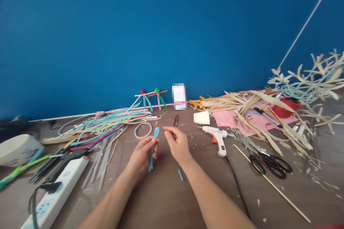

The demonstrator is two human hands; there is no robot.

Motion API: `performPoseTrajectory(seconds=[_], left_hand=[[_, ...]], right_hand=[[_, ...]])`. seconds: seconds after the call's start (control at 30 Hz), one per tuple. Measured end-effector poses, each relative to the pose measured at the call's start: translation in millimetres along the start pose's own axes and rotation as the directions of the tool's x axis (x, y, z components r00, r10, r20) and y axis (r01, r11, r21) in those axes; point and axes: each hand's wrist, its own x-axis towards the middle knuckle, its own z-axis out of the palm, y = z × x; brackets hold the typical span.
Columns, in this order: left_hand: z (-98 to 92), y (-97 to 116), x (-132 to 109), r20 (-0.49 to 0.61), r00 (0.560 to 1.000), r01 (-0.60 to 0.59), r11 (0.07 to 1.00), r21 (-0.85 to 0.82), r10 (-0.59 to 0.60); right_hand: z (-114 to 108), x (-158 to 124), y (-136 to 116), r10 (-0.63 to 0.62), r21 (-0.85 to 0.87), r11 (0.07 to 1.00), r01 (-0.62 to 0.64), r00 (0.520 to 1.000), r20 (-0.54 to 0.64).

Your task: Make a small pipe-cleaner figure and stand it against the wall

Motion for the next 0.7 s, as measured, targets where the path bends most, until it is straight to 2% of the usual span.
performPoseTrajectory(seconds=[0.1, 0.27, 0.57, 0.7], left_hand=[[6.5, -3.7, -2.5, 0.014, 1.000, 0.009, 0.992, 0.128, -0.011], [3.9, -6.3, 0.0, -0.058, 0.996, -0.055, 0.954, 0.295, 0.075], [-5.0, -12.5, 4.9, -0.018, 0.983, -0.155, 0.885, 0.439, 0.181], [-6.8, -11.6, 5.8, -0.039, 0.985, -0.136, 0.887, 0.441, 0.171]], right_hand=[[-2.2, -0.5, -1.8, -0.024, 0.007, 1.000, 0.024, 0.999, 0.028], [-2.0, -3.2, -5.8, -0.124, -0.175, 0.977, 0.124, 0.992, 0.011], [-2.1, -4.7, -4.7, -0.229, -0.267, 0.935, 0.232, 0.972, 0.044], [-1.9, -5.5, -4.8, -0.231, -0.328, 0.915, 0.237, 0.971, 0.057]])
